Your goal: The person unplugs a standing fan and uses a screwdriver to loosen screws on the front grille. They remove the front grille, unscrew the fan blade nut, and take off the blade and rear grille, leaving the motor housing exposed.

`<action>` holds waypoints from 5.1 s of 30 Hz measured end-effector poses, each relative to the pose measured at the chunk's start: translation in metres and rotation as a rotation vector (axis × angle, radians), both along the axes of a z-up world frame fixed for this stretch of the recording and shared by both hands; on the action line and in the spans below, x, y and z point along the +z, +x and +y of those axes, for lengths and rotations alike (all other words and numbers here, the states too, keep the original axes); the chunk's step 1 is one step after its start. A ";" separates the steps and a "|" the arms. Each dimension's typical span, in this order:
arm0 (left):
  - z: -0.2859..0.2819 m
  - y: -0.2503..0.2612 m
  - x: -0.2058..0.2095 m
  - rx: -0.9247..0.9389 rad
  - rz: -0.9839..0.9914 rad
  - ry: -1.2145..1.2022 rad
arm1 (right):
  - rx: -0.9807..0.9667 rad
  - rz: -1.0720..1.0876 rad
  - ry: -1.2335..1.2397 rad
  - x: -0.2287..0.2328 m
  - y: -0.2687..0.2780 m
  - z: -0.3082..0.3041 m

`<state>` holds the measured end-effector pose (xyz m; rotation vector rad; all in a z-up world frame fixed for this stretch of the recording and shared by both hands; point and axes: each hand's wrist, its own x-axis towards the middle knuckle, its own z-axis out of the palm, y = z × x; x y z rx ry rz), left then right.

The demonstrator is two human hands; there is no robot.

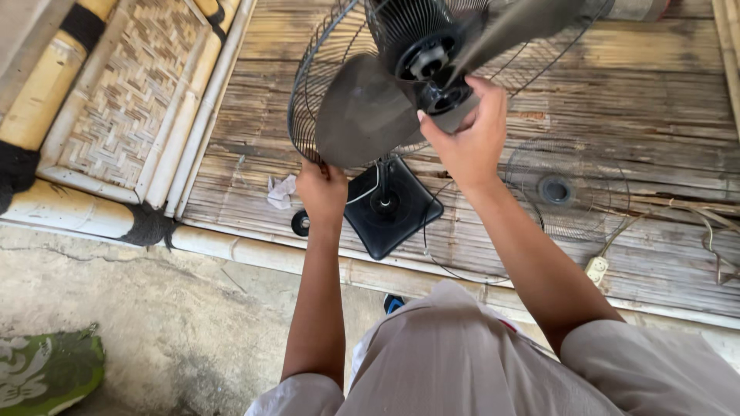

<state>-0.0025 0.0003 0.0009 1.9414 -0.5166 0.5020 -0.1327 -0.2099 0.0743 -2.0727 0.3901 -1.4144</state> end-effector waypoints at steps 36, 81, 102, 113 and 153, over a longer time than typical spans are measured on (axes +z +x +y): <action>-0.001 -0.002 0.006 -0.045 -0.006 -0.002 | 0.142 -0.090 0.306 -0.014 0.001 -0.006; -0.086 0.018 0.220 0.085 -0.673 0.333 | -0.022 0.066 -0.042 0.003 -0.015 -0.007; -0.051 -0.068 0.074 -0.370 -0.433 0.135 | -0.068 0.195 1.592 -0.266 -0.186 -0.089; -0.077 -0.130 -0.061 -0.637 0.596 0.384 | -0.408 0.402 1.909 -0.418 -0.265 -0.092; -0.057 -0.077 -0.080 -0.346 0.596 -0.136 | 0.381 0.310 1.537 -0.295 -0.093 -0.149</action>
